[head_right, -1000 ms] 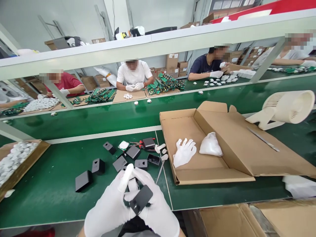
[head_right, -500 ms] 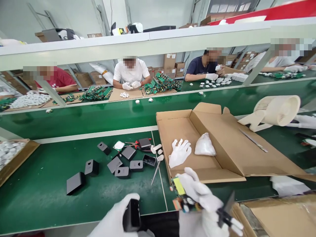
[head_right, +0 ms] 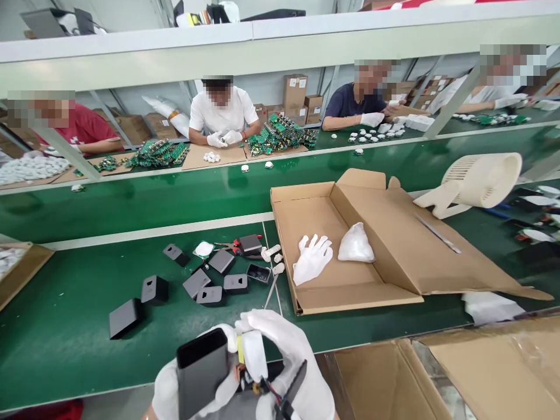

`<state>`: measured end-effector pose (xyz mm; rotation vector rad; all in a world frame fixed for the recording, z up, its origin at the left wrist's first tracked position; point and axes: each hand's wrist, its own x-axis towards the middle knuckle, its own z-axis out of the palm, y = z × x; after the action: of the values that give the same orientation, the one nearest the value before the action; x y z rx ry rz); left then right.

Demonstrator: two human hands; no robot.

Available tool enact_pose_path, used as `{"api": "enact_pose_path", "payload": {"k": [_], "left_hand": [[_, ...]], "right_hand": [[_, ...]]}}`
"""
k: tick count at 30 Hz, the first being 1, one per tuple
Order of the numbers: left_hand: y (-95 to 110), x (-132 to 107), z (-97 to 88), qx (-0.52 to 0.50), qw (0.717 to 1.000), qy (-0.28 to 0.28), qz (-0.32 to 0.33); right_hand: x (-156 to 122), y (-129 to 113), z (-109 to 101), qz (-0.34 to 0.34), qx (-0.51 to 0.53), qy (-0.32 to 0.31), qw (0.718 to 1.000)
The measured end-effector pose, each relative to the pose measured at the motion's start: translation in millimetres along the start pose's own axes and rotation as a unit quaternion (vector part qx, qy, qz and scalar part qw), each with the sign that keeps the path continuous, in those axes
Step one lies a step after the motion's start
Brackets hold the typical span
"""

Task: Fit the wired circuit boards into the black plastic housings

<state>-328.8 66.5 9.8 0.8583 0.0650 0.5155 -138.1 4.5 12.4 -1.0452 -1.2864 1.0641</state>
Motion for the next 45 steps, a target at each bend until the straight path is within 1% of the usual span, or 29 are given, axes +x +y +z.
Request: {"api": "enact_pose_path", "payload": {"k": [1,2,3,4,5,6,7,8,9,10,12,13,14,16,18,21,25,31,35,38,40,43,45], "left_hand": [[1.3,-0.1,-0.3,-0.030,0.999,-0.021,-0.009],[3.1,-0.5,0.3,-0.034,0.999,-0.029,-0.020],[5.6,-1.1,2.0,0.005,0.999,-0.017,-0.031],[9.0,-1.8,4.4,0.098,0.994,0.017,-0.040],[12.9,-2.4,7.5,0.219,0.972,0.065,-0.046],[17.1,-2.8,11.0,0.341,0.932,0.114,-0.053],[21.4,-3.0,14.4,0.447,0.880,0.151,-0.059],[25.3,-2.8,17.4,0.529,0.829,0.168,-0.065],[28.8,-2.2,20.0,0.585,0.790,0.169,-0.068],[31.8,-1.4,21.9,0.621,0.764,0.160,-0.069],[37.0,0.5,24.1,0.664,0.733,0.136,-0.058],[39.2,1.4,24.6,0.681,0.719,0.127,-0.049],[41.3,2.1,24.8,0.696,0.707,0.122,-0.041],[44.6,3.0,25.1,0.717,0.689,0.108,-0.021],[46.4,3.1,25.5,0.725,0.681,0.097,0.001],[46.3,2.8,25.8,0.728,0.680,0.087,0.010],[45.5,3.7,26.3,0.723,0.685,0.088,0.010],[47.7,4.9,27.8,0.720,0.688,0.092,0.003],[47.5,3.7,27.8,0.715,0.695,0.078,0.006],[47.4,3.9,28.4,0.711,0.697,0.085,-0.010],[47.8,4.6,29.2,0.711,0.697,0.089,-0.018],[48.5,5.5,30.2,0.714,0.695,0.084,-0.016],[48.7,5.8,30.5,0.714,0.695,0.084,-0.014]], "right_hand": [[-0.3,1.6,-2.4,-0.027,0.001,0.014,1.000],[-0.6,3.2,-3.3,-0.048,0.015,0.041,0.998],[-1.0,4.5,-3.2,-0.062,0.041,0.077,0.994],[-1.7,5.3,-2.3,-0.069,0.075,0.119,0.988],[-2.6,5.5,-1.3,-0.076,0.104,0.164,0.978],[-3.7,5.1,-0.1,-0.081,0.123,0.198,0.969],[-4.9,4.1,1.0,-0.087,0.130,0.214,0.964],[-6.3,2.5,2.2,-0.090,0.129,0.213,0.964],[-7.5,0.6,3.4,-0.095,0.123,0.195,0.968],[-8.6,-1.6,5.0,-0.107,0.112,0.166,0.974],[-10.1,-6.7,9.1,-0.144,0.086,0.114,0.979],[-10.4,-9.3,11.4,-0.162,0.072,0.098,0.979],[-10.4,-11.6,13.6,-0.174,0.060,0.088,0.979],[-9.9,-14.5,16.7,-0.187,0.048,0.090,0.977],[-9.1,-14.4,16.6,-0.206,0.027,0.073,0.976],[-8.2,-10.3,11.4,-0.240,-0.034,0.037,0.969],[-9.0,-8.0,6.3,-0.245,-0.062,0.026,0.967],[-10.4,-13.6,7.5,-0.229,-0.097,0.043,0.968],[-10.7,-12.4,6.2,-0.246,-0.102,0.013,0.964],[-9.9,-12.4,6.4,-0.234,-0.126,0.033,0.963],[-8.7,-13.7,6.5,-0.239,-0.113,0.048,0.963],[-7.6,-15.0,5.8,-0.250,-0.094,0.036,0.963],[-8.3,-14.4,5.5,-0.247,-0.103,0.034,0.963]]}}
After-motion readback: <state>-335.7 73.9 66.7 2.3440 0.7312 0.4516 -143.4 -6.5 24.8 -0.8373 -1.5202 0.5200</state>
